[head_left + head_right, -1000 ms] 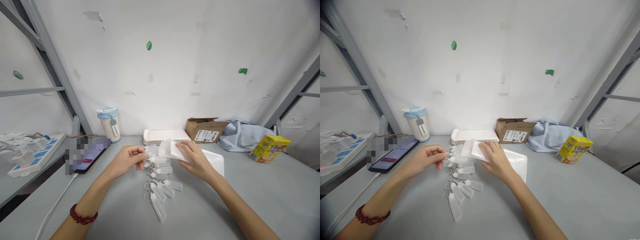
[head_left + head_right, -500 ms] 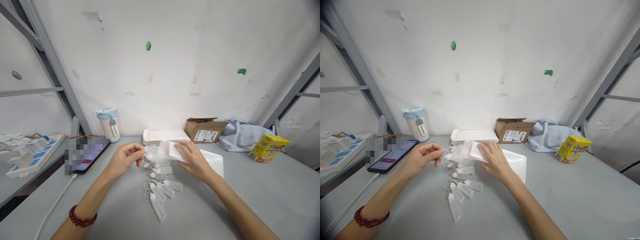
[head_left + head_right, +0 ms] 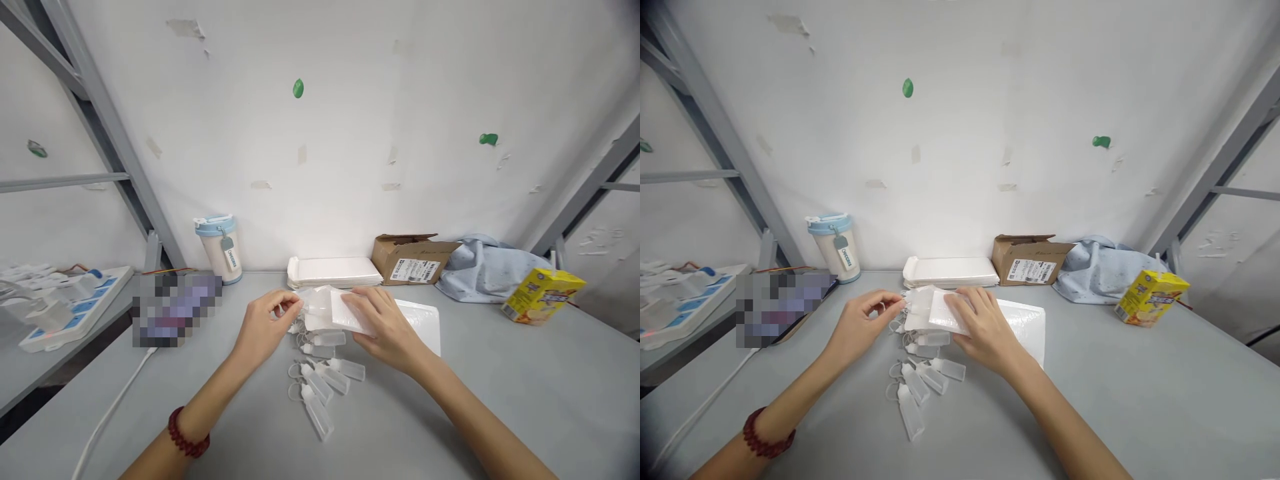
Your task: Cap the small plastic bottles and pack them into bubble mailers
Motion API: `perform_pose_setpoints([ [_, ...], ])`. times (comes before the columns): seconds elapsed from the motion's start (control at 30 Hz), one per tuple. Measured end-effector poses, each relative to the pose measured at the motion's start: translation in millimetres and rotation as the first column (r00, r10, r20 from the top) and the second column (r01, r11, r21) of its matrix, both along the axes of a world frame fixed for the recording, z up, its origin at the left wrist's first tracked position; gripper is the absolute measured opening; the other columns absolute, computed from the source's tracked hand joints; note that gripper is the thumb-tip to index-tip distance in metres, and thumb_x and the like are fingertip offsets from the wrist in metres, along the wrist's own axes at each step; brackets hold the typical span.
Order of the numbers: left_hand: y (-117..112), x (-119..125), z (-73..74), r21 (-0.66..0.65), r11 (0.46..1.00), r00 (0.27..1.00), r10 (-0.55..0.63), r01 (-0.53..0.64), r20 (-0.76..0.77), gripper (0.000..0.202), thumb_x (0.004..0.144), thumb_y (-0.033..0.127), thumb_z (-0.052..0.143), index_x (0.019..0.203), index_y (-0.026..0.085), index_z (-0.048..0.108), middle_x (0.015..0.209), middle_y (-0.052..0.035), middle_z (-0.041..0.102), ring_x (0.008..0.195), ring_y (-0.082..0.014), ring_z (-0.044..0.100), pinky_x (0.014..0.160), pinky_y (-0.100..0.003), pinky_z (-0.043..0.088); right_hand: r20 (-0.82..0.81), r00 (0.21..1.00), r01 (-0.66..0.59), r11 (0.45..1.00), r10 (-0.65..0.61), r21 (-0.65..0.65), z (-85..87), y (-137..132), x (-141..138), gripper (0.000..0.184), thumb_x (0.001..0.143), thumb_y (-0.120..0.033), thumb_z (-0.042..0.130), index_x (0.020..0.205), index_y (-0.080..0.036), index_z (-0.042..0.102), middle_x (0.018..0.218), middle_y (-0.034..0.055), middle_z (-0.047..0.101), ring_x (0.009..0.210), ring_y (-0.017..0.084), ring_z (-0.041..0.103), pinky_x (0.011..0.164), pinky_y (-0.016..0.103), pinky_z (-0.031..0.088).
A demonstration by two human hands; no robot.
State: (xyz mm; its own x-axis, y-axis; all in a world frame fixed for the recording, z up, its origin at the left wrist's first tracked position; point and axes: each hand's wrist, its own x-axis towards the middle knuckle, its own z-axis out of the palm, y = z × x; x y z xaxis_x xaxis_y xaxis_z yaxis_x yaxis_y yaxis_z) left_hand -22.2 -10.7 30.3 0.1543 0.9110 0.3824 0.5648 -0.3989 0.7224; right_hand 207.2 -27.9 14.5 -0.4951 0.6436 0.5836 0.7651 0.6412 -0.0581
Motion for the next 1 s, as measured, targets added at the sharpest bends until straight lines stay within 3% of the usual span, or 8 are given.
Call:
perform_pose_setpoints([
  [0.17,-5,9,-7.0,0.003,0.999,0.999,-0.035,0.035,-0.017,0.019,0.077,0.036,0.054,0.081,0.023,0.068,0.081,-0.0019,0.065,0.08,-0.0172,0.053,0.067,-0.025,0.042,0.022,1.0,-0.022,1.0,0.022,0.009,0.6,-6,-8,0.053,0.066,-0.007,0.05,0.117,-0.019,0.043,0.11,0.0128,0.05,0.102,0.027,0.046,0.081,0.041,0.04],
  [0.37,-13,14,-3.4,-0.041,0.975,0.975,-0.219,0.22,0.035,0.027,0.084,0.035,0.046,0.084,0.023,0.07,0.088,-0.0027,0.066,0.092,-0.0181,0.053,0.078,-0.025,0.042,0.005,1.0,-0.006,1.0,0.006,0.018,-0.6,-3,-6,0.053,0.067,-0.007,0.049,0.118,-0.021,0.042,0.11,0.0123,0.05,0.101,0.027,0.046,0.081,0.041,0.04],
  [0.5,-12,7,5.0,-0.03,0.981,0.981,-0.191,0.191,0.023,0.023,0.081,0.033,0.048,0.077,0.02,0.066,0.079,-0.002,0.064,0.079,-0.0159,0.053,0.07,-0.024,0.04,-0.021,0.999,0.043,0.999,-0.043,0.017,-2.7,4,1,0.053,0.067,-0.01,0.05,0.118,-0.021,0.042,0.112,0.0117,0.049,0.102,0.027,0.046,0.082,0.041,0.039],
  [0.6,-9,0,11.7,-0.093,0.972,0.976,-0.215,0.216,0.022,0.02,0.079,0.032,0.049,0.071,0.018,0.06,0.068,-0.0003,0.059,0.067,-0.0131,0.049,0.062,-0.022,0.038,-0.036,0.995,0.088,0.996,-0.088,0.014,-3.3,7,6,0.052,0.068,-0.01,0.05,0.118,-0.021,0.042,0.112,0.0115,0.049,0.102,0.026,0.046,0.081,0.041,0.04],
  [0.67,-8,-3,14.2,-0.194,0.94,0.959,-0.282,0.282,0.029,0.02,0.078,0.033,0.05,0.072,0.017,0.06,0.068,-0.0002,0.058,0.064,-0.0124,0.048,0.059,-0.022,0.037,-0.041,0.993,0.108,0.994,-0.108,0.018,-3.4,9,9,0.051,0.069,-0.01,0.05,0.119,-0.021,0.042,0.112,0.0115,0.049,0.101,0.026,0.046,0.081,0.041,0.04],
  [0.8,-9,-2,10.4,-0.44,0.801,0.887,-0.461,0.407,-0.019,0.02,0.073,0.034,0.056,0.08,0.018,0.065,0.054,0.0038,0.05,0.052,-0.0103,0.044,0.05,-0.02,0.034,-0.042,0.991,0.131,0.991,-0.13,0.039,-3.8,11,12,0.05,0.07,-0.012,0.049,0.118,-0.022,0.042,0.111,0.0109,0.05,0.1,0.026,0.046,0.08,0.04,0.04],
  [0.9,-11,2,1.8,-0.524,0.741,0.858,-0.512,0.419,-0.038,0.022,0.07,0.033,0.057,0.084,0.019,0.066,0.043,0.0074,0.039,0.042,-0.0091,0.041,0.046,-0.02,0.032,-0.041,0.99,0.133,0.99,-0.132,0.042,-4.2,12,13,0.05,0.07,-0.012,0.049,0.119,-0.022,0.042,0.111,0.0106,0.05,0.1,0.026,0.046,0.08,0.04,0.039],
  [1.0,-12,5,-6.5,-0.573,0.708,0.85,-0.526,0.413,-0.038,0.025,0.071,0.033,0.054,0.088,0.019,0.067,0.039,0.0073,0.043,0.037,-0.0095,0.042,0.045,-0.02,0.034,-0.038,0.992,0.122,0.992,-0.12,0.035,-4.7,12,13,0.052,0.069,-0.012,0.049,0.12,-0.023,0.041,0.112,0.0105,0.049,0.101,0.026,0.046,0.081,0.04,0.039],
])
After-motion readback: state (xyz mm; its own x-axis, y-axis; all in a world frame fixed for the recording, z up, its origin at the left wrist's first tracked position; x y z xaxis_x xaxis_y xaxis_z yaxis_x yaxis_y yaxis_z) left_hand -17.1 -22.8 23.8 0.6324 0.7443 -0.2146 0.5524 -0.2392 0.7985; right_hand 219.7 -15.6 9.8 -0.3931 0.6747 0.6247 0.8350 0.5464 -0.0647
